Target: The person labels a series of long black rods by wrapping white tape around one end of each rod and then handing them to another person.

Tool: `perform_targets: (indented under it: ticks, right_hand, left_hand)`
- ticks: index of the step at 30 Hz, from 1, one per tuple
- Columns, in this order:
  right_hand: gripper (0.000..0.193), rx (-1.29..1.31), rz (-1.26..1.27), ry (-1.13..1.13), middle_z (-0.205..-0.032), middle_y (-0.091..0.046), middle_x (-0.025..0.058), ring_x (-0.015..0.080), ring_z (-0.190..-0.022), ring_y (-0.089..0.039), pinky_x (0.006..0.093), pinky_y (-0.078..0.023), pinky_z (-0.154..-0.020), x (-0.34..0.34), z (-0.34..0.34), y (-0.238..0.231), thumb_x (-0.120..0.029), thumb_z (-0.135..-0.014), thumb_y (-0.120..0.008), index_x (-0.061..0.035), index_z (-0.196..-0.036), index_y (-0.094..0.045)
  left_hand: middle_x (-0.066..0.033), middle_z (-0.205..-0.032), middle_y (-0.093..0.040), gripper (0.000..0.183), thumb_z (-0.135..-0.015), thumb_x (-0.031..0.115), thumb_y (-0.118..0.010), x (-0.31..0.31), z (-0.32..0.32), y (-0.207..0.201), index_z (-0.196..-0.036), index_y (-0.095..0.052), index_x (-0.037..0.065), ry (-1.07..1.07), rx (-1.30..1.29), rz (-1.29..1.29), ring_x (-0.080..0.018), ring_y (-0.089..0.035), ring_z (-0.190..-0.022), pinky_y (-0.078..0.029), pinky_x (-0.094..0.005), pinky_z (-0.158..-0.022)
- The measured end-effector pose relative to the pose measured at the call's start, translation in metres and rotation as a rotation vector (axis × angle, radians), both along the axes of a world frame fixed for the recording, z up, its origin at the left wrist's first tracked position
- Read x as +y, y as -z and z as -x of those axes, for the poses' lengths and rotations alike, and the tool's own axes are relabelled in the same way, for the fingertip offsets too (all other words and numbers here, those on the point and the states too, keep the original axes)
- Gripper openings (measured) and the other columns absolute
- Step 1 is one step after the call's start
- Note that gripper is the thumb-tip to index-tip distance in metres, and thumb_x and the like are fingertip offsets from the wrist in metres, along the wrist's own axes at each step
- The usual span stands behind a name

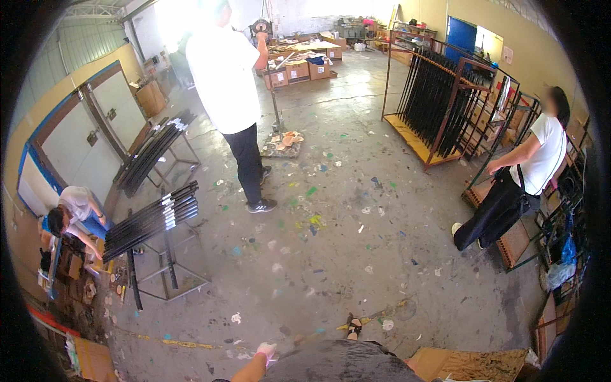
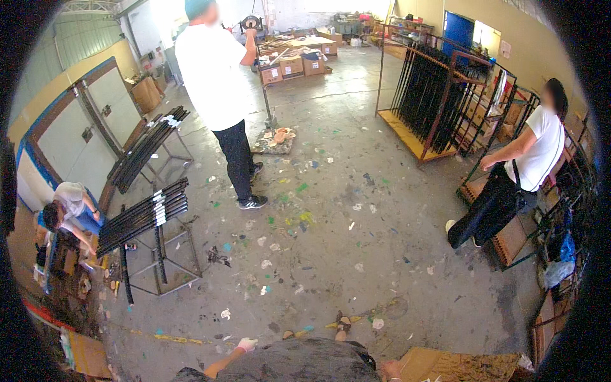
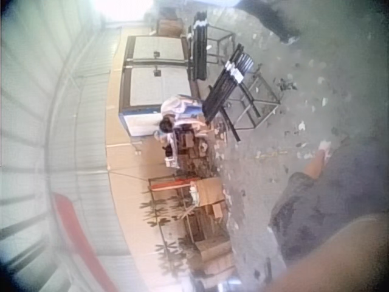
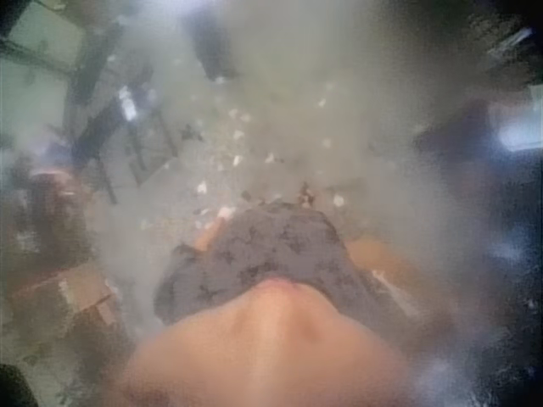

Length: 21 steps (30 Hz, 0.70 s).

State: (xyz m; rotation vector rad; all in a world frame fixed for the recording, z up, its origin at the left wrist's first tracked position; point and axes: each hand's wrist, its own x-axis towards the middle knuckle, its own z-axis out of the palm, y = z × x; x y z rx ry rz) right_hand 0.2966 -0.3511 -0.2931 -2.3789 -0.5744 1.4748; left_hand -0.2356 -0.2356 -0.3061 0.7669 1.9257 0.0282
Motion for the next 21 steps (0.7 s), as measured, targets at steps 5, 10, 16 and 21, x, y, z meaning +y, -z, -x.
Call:
perform_targets:
  ticks: [5,10,16,21]
  right_hand:
    - [0.012,-0.053,-0.140,0.016,-0.059,-0.058,0.0061,0.0164,-0.048,-0.054,0.0313,-0.044,-0.044,0.037,-0.001,0.004,-0.011,-0.073,-0.067,-0.0024,-0.072,-0.059]
    - [0.012,-0.048,-0.229,0.065,-0.061,-0.057,0.0059,0.0148,-0.047,-0.054,0.0280,-0.042,-0.040,0.056,-0.031,0.081,-0.006,-0.076,-0.066,-0.0026,-0.081,-0.056]
    - [0.015,-0.063,-0.242,0.033,-0.062,-0.058,0.0054,0.0143,-0.050,-0.055,0.0289,-0.044,-0.042,0.042,-0.041,0.093,-0.008,-0.077,-0.067,-0.0022,-0.084,-0.055]
    - [0.016,-0.008,-0.101,0.026,-0.064,-0.062,0.0075,0.0158,-0.049,-0.056,0.0305,-0.045,-0.044,0.022,-0.030,0.059,-0.012,-0.071,-0.071,-0.0030,-0.076,-0.059]
  left_hand:
    - [-0.0176,-0.092,-0.064,0.032,-0.084,0.018,-0.058,0.015,-0.016,-0.019,-0.107,-0.055,-0.005,-0.230,-0.221,-0.083,-0.0296,-0.065,-0.077,-0.054,-0.0414,-0.064]
    - [-0.0209,-0.094,-0.063,0.033,-0.087,0.019,-0.054,0.042,-0.030,0.019,-0.108,-0.051,-0.005,-0.421,-0.451,-0.102,-0.0333,-0.065,-0.079,-0.054,-0.0437,-0.064]
    - [-0.0215,-0.092,-0.063,0.030,-0.086,0.019,-0.055,0.048,-0.049,-0.007,-0.104,-0.052,-0.005,-0.405,-0.446,-0.136,-0.0332,-0.065,-0.074,-0.054,-0.0435,-0.061]
    - [-0.0180,-0.086,-0.063,0.027,-0.084,0.017,-0.058,0.016,-0.016,0.040,-0.102,-0.054,-0.003,-0.421,-0.382,-0.082,-0.0297,-0.065,-0.066,-0.054,-0.0412,-0.056]
